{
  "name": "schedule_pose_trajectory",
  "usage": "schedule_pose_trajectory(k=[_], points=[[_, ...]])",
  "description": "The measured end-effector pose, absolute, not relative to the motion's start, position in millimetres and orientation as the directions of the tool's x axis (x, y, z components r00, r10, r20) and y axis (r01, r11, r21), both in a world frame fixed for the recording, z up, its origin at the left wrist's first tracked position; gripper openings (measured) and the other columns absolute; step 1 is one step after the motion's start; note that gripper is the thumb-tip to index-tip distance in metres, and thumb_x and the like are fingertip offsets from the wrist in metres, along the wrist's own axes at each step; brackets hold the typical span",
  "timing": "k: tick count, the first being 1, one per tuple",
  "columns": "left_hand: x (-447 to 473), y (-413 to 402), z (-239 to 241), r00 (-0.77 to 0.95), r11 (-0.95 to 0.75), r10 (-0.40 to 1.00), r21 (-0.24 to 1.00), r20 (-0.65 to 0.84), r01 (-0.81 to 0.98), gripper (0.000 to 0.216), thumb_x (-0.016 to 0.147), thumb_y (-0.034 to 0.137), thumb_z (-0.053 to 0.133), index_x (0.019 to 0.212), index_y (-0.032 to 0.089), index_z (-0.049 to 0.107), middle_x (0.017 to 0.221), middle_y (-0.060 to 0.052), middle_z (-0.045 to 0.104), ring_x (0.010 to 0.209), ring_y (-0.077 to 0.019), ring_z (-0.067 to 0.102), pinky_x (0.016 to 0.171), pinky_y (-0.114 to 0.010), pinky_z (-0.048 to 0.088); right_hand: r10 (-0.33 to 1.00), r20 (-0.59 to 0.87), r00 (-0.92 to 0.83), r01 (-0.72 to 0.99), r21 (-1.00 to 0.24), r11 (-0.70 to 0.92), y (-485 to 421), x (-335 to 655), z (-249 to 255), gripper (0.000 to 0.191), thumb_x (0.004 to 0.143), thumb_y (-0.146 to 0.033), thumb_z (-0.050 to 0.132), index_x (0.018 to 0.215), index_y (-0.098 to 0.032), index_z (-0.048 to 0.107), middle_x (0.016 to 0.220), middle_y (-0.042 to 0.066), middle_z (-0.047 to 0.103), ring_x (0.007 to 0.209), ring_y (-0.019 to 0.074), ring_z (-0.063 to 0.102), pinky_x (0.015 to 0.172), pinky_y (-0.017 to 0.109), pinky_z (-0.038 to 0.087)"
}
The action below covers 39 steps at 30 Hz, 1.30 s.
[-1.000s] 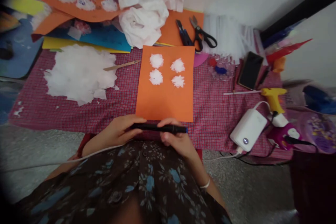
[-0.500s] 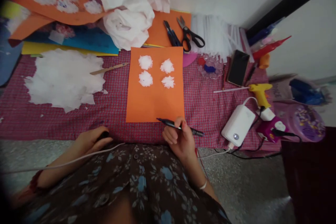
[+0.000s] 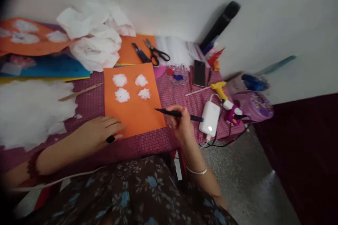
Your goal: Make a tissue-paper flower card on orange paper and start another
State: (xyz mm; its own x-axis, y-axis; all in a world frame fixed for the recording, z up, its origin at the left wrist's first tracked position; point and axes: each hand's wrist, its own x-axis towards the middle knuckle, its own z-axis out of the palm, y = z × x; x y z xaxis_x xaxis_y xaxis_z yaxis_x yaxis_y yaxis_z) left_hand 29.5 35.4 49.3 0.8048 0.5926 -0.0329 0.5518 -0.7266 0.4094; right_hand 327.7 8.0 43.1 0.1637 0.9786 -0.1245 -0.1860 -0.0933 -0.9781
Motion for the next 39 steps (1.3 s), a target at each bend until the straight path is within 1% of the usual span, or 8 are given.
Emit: schedule_pose_trajectory(k=[4, 7, 14, 16, 19, 24, 35, 39], points=[[42, 65, 25, 0.846, -0.796, 0.532, 0.369, 0.047, 0.48, 0.021, 0.101, 0.024, 0.048, 0.098, 0.019, 0.068, 0.1, -0.008, 0.068, 0.093, -0.0216, 0.061, 0.083, -0.033, 0.046, 0.821, 0.214, 0.529, 0.203, -0.971, 0.123, 43, 388, 65, 0.041, 0.089, -0.065, 0.049, 0.08, -0.026, 0.055, 0.049, -0.007, 0.03, 0.041, 0.0111, 0.027, 0.043, 0.028, 0.029], [44, 75, 7, 0.855, -0.817, 0.509, 0.369, 0.1, 0.443, 0.029, 0.102, 0.028, 0.043, 0.088, 0.019, 0.067, 0.09, -0.007, 0.066, 0.083, -0.0201, 0.06, 0.075, -0.031, 0.045, 0.723, 0.34, 0.601, 0.295, -0.936, 0.195, 75, 428, 77, 0.04, 0.091, -0.065, 0.045, 0.084, -0.027, 0.054, 0.049, -0.009, 0.025, 0.039, 0.0107, 0.026, 0.044, 0.027, 0.031], [43, 77, -5, 0.806, -0.747, 0.582, 0.459, 0.104, 0.48, 0.032, 0.102, 0.032, 0.041, 0.082, 0.019, 0.062, 0.081, -0.004, 0.062, 0.073, -0.0173, 0.058, 0.066, -0.028, 0.04, 0.757, 0.226, 0.613, 0.183, -0.973, 0.143, 144, 441, 44, 0.034, 0.085, -0.057, 0.055, 0.097, -0.025, 0.053, 0.055, -0.009, 0.043, 0.041, 0.0088, 0.039, 0.045, 0.023, 0.037], [43, 78, -5, 0.795, -0.725, 0.6, 0.482, 0.091, 0.493, 0.032, 0.103, 0.033, 0.041, 0.082, 0.019, 0.061, 0.08, -0.003, 0.061, 0.073, -0.0171, 0.058, 0.065, -0.028, 0.039, 0.734, 0.216, 0.644, 0.242, -0.967, 0.072, 155, 432, 28, 0.029, 0.087, -0.051, 0.055, 0.094, -0.023, 0.053, 0.054, -0.008, 0.043, 0.044, 0.0103, 0.042, 0.047, 0.024, 0.042], [44, 79, -3, 0.786, -0.712, 0.612, 0.495, 0.088, 0.498, 0.031, 0.103, 0.033, 0.041, 0.083, 0.019, 0.06, 0.081, -0.003, 0.061, 0.074, -0.0174, 0.058, 0.066, -0.027, 0.039, 0.733, 0.276, 0.622, 0.42, -0.907, -0.014, 162, 423, 13, 0.02, 0.085, -0.039, 0.058, 0.089, -0.02, 0.055, 0.066, -0.002, 0.055, 0.063, 0.0143, 0.059, 0.065, 0.029, 0.053], [45, 79, -1, 0.79, -0.714, 0.606, 0.502, 0.094, 0.488, 0.028, 0.102, 0.028, 0.042, 0.082, 0.019, 0.059, 0.081, -0.003, 0.062, 0.073, -0.0167, 0.058, 0.064, -0.027, 0.037, 0.761, 0.383, 0.523, 0.603, -0.798, -0.013, 162, 422, 8, 0.021, 0.084, -0.034, 0.056, 0.092, -0.015, 0.06, 0.086, 0.006, 0.065, 0.083, 0.017, 0.065, 0.081, 0.03, 0.053], [46, 77, 1, 0.794, -0.708, 0.6, 0.524, 0.093, 0.474, 0.024, 0.101, 0.021, 0.046, 0.082, 0.017, 0.06, 0.081, -0.003, 0.063, 0.075, -0.0178, 0.057, 0.066, -0.029, 0.038, 0.745, 0.421, 0.518, 0.535, -0.839, 0.102, 165, 428, -8, 0.019, 0.075, -0.035, 0.066, 0.081, -0.017, 0.065, 0.075, 0.002, 0.063, 0.072, 0.0172, 0.06, 0.077, 0.036, 0.052], [45, 76, 0, 0.791, -0.704, 0.6, 0.55, 0.122, 0.449, 0.02, 0.1, 0.018, 0.047, 0.087, 0.017, 0.062, 0.085, -0.003, 0.065, 0.079, -0.0175, 0.058, 0.07, -0.029, 0.039, 0.697, 0.33, 0.637, 0.309, -0.937, 0.162, 162, 422, -2, 0.025, 0.073, -0.04, 0.071, 0.084, -0.018, 0.062, 0.066, -0.002, 0.059, 0.059, 0.0135, 0.055, 0.06, 0.03, 0.049]])
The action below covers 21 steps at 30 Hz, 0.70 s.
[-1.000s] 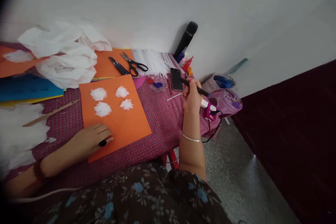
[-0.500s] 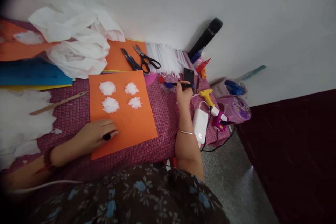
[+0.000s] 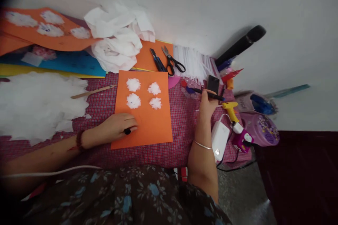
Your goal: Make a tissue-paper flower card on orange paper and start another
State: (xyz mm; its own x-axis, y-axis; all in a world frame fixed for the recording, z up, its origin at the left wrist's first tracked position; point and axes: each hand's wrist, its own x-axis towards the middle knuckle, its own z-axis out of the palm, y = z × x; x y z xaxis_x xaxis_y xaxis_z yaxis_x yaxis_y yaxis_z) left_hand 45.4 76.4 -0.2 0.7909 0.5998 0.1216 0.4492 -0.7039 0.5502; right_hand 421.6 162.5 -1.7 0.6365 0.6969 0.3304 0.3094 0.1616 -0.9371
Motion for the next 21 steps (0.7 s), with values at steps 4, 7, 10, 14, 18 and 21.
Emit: schedule_pose_trajectory(k=[4, 7, 10, 14, 18, 21], points=[[46, 76, -2, 0.789, -0.712, 0.598, 0.548, 0.143, 0.44, 0.019, 0.099, 0.017, 0.049, 0.086, 0.017, 0.062, 0.083, -0.003, 0.064, 0.078, -0.0171, 0.058, 0.069, -0.028, 0.038, 0.815, 0.087, 0.573, -0.065, -0.986, 0.151, 150, 385, 17, 0.031, 0.074, -0.046, 0.072, 0.085, -0.019, 0.06, 0.06, -0.005, 0.058, 0.045, 0.0093, 0.049, 0.043, 0.023, 0.038], [46, 76, -3, 0.788, -0.712, 0.599, 0.545, 0.143, 0.443, 0.018, 0.1, 0.019, 0.049, 0.088, 0.017, 0.063, 0.085, -0.003, 0.064, 0.079, -0.0175, 0.058, 0.069, -0.029, 0.037, 0.921, -0.001, 0.389, -0.164, -0.984, 0.068, 140, 345, 25, 0.031, 0.074, -0.046, 0.075, 0.082, -0.02, 0.058, 0.06, -0.004, 0.061, 0.043, 0.0082, 0.05, 0.04, 0.021, 0.037], [45, 76, -3, 0.785, -0.71, 0.601, 0.549, 0.149, 0.44, 0.018, 0.1, 0.019, 0.049, 0.088, 0.017, 0.062, 0.085, -0.003, 0.064, 0.078, -0.0175, 0.058, 0.069, -0.029, 0.037, 0.941, 0.041, 0.335, -0.114, -0.99, 0.084, 136, 313, 18, 0.027, 0.076, -0.041, 0.075, 0.086, -0.021, 0.06, 0.06, -0.005, 0.063, 0.046, 0.0094, 0.055, 0.045, 0.022, 0.043], [44, 76, -3, 0.782, -0.713, 0.602, 0.549, 0.161, 0.436, 0.017, 0.098, 0.016, 0.051, 0.084, 0.018, 0.061, 0.081, -0.002, 0.062, 0.074, -0.0168, 0.055, 0.066, -0.029, 0.035, 0.939, 0.084, 0.333, -0.018, -0.995, 0.096, 134, 296, -5, 0.022, 0.08, -0.039, 0.069, 0.086, -0.022, 0.057, 0.059, -0.007, 0.061, 0.049, 0.0105, 0.057, 0.052, 0.024, 0.047], [43, 75, -5, 0.785, -0.707, 0.599, 0.564, 0.157, 0.426, 0.015, 0.096, 0.013, 0.052, 0.086, 0.018, 0.06, 0.081, -0.002, 0.061, 0.075, -0.0171, 0.054, 0.067, -0.03, 0.034, 0.925, 0.112, 0.362, 0.056, -0.994, 0.099, 133, 297, -18, 0.021, 0.083, -0.04, 0.065, 0.088, -0.022, 0.055, 0.063, -0.006, 0.06, 0.051, 0.0107, 0.057, 0.054, 0.025, 0.049], [42, 75, -6, 0.786, -0.701, 0.599, 0.575, 0.153, 0.422, 0.015, 0.096, 0.012, 0.051, 0.086, 0.018, 0.06, 0.082, -0.002, 0.06, 0.076, -0.0173, 0.054, 0.067, -0.03, 0.034, 0.919, 0.142, 0.368, 0.096, -0.989, 0.114, 133, 299, -19, 0.022, 0.084, -0.041, 0.064, 0.088, -0.022, 0.054, 0.065, -0.006, 0.059, 0.051, 0.0108, 0.056, 0.054, 0.026, 0.05]])
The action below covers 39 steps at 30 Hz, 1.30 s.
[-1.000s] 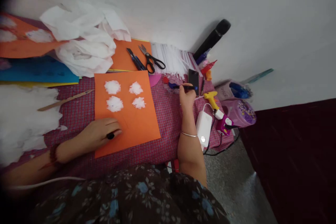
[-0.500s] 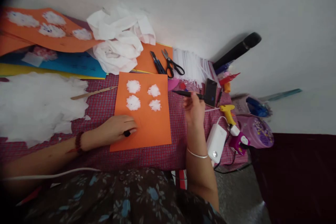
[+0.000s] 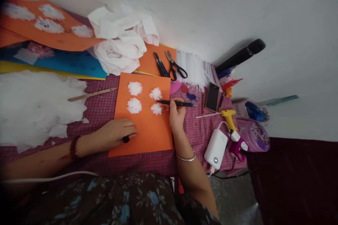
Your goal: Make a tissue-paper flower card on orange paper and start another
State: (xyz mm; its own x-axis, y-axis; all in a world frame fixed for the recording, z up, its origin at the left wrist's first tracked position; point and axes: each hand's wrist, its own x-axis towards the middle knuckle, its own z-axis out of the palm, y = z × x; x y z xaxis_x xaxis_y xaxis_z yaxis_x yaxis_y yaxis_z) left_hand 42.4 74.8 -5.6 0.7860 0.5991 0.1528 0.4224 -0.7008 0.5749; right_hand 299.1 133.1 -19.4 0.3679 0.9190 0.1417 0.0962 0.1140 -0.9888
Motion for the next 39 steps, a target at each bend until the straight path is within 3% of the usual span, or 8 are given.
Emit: schedule_pose_trajectory(k=[15, 21, 25, 32, 39], points=[[42, 75, -4, 0.789, -0.689, 0.6, 0.582, 0.127, 0.431, 0.016, 0.098, 0.015, 0.049, 0.088, 0.018, 0.061, 0.083, -0.003, 0.06, 0.077, -0.0177, 0.054, 0.068, -0.03, 0.036, 0.931, 0.195, 0.309, 0.206, -0.969, 0.135, 135, 297, -18, 0.02, 0.084, -0.039, 0.064, 0.087, -0.02, 0.057, 0.069, -0.004, 0.06, 0.057, 0.0115, 0.06, 0.056, 0.026, 0.048], [42, 75, -2, 0.794, -0.695, 0.597, 0.569, 0.115, 0.44, 0.017, 0.098, 0.014, 0.048, 0.087, 0.017, 0.062, 0.083, -0.003, 0.06, 0.076, -0.018, 0.054, 0.067, -0.03, 0.036, 0.924, 0.025, 0.382, -0.068, -0.996, 0.056, 136, 297, -14, 0.027, 0.079, -0.044, 0.069, 0.087, -0.024, 0.054, 0.059, -0.009, 0.058, 0.047, 0.0098, 0.053, 0.051, 0.025, 0.046], [41, 75, -3, 0.792, -0.689, 0.599, 0.579, 0.117, 0.436, 0.016, 0.098, 0.015, 0.049, 0.089, 0.017, 0.062, 0.084, -0.003, 0.061, 0.077, -0.0181, 0.054, 0.068, -0.03, 0.036, 0.942, 0.028, 0.336, -0.132, -0.988, 0.076, 138, 295, -8, 0.029, 0.079, -0.048, 0.07, 0.089, -0.024, 0.057, 0.054, -0.009, 0.054, 0.047, 0.0089, 0.051, 0.052, 0.024, 0.046], [41, 75, -5, 0.796, -0.695, 0.592, 0.577, 0.124, 0.428, 0.015, 0.097, 0.013, 0.049, 0.089, 0.018, 0.061, 0.083, -0.003, 0.06, 0.077, -0.0182, 0.053, 0.068, -0.031, 0.035, 0.948, 0.081, 0.309, -0.05, -0.994, 0.101, 136, 301, -10, 0.017, 0.075, -0.033, 0.072, 0.081, -0.022, 0.06, 0.048, -0.01, 0.05, 0.041, 0.0067, 0.043, 0.045, 0.02, 0.033], [41, 75, -4, 0.797, -0.69, 0.595, 0.574, 0.101, 0.442, 0.014, 0.095, 0.011, 0.05, 0.089, 0.018, 0.061, 0.084, -0.003, 0.06, 0.078, -0.0182, 0.053, 0.067, -0.031, 0.035, 0.947, 0.101, 0.306, 0.057, -0.994, 0.088, 135, 299, -13, 0.012, 0.077, -0.031, 0.068, 0.082, -0.022, 0.061, 0.054, -0.009, 0.053, 0.046, 0.0083, 0.046, 0.049, 0.023, 0.039]])
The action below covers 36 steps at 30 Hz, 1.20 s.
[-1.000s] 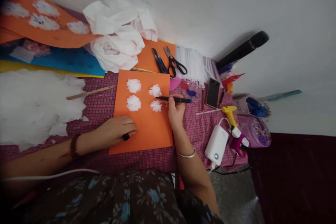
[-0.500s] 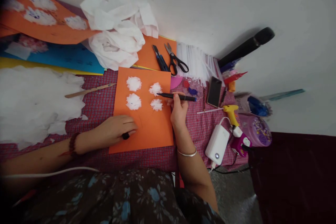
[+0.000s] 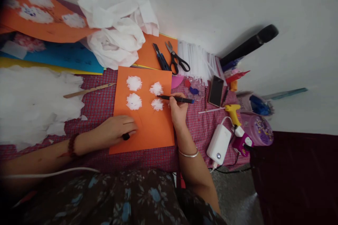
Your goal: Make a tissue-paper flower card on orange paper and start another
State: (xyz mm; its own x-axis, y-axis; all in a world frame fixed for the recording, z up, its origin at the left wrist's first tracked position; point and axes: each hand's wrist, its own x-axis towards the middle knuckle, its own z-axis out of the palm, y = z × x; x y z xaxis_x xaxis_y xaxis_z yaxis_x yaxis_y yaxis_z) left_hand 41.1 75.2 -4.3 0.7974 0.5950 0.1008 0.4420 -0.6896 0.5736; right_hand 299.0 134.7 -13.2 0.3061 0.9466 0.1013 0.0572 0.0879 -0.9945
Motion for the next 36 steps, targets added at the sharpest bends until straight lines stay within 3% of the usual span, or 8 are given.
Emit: schedule_pose_trajectory(k=[12, 30, 33, 36], points=[[39, 75, -8, 0.798, -0.681, 0.596, 0.582, 0.089, 0.444, 0.015, 0.089, 0.006, 0.052, 0.09, 0.019, 0.059, 0.086, -0.003, 0.06, 0.079, -0.0176, 0.054, 0.066, -0.029, 0.036, 0.952, 0.087, 0.294, 0.057, -0.996, 0.074, 134, 300, -15, 0.018, 0.078, -0.038, 0.069, 0.082, -0.023, 0.059, 0.051, -0.01, 0.05, 0.044, 0.0087, 0.044, 0.049, 0.024, 0.038], [41, 76, -3, 0.796, -0.674, 0.599, 0.591, 0.085, 0.444, 0.015, 0.093, 0.009, 0.05, 0.091, 0.019, 0.061, 0.085, -0.003, 0.061, 0.08, -0.0181, 0.055, 0.068, -0.029, 0.037, 0.955, 0.093, 0.281, 0.066, -0.995, 0.077, 133, 296, -10, 0.017, 0.079, -0.036, 0.069, 0.081, -0.023, 0.059, 0.052, -0.009, 0.05, 0.045, 0.0083, 0.046, 0.049, 0.023, 0.041], [41, 76, -2, 0.797, -0.688, 0.594, 0.583, 0.109, 0.433, 0.016, 0.096, 0.013, 0.049, 0.087, 0.018, 0.061, 0.082, -0.003, 0.06, 0.076, -0.018, 0.054, 0.067, -0.03, 0.036, 0.907, 0.177, 0.381, 0.061, -0.984, 0.166, 138, 313, 2, 0.014, 0.08, -0.035, 0.067, 0.082, -0.024, 0.058, 0.052, -0.01, 0.049, 0.044, 0.0085, 0.046, 0.052, 0.024, 0.046], [42, 76, -2, 0.797, -0.697, 0.589, 0.583, 0.134, 0.417, 0.019, 0.098, 0.015, 0.048, 0.085, 0.018, 0.061, 0.081, -0.003, 0.06, 0.075, -0.0179, 0.053, 0.067, -0.03, 0.035, 0.754, 0.306, 0.581, 0.157, -0.951, 0.265, 146, 350, 13, 0.018, 0.085, -0.041, 0.061, 0.081, -0.024, 0.058, 0.052, -0.009, 0.047, 0.045, 0.0102, 0.047, 0.056, 0.027, 0.051]])
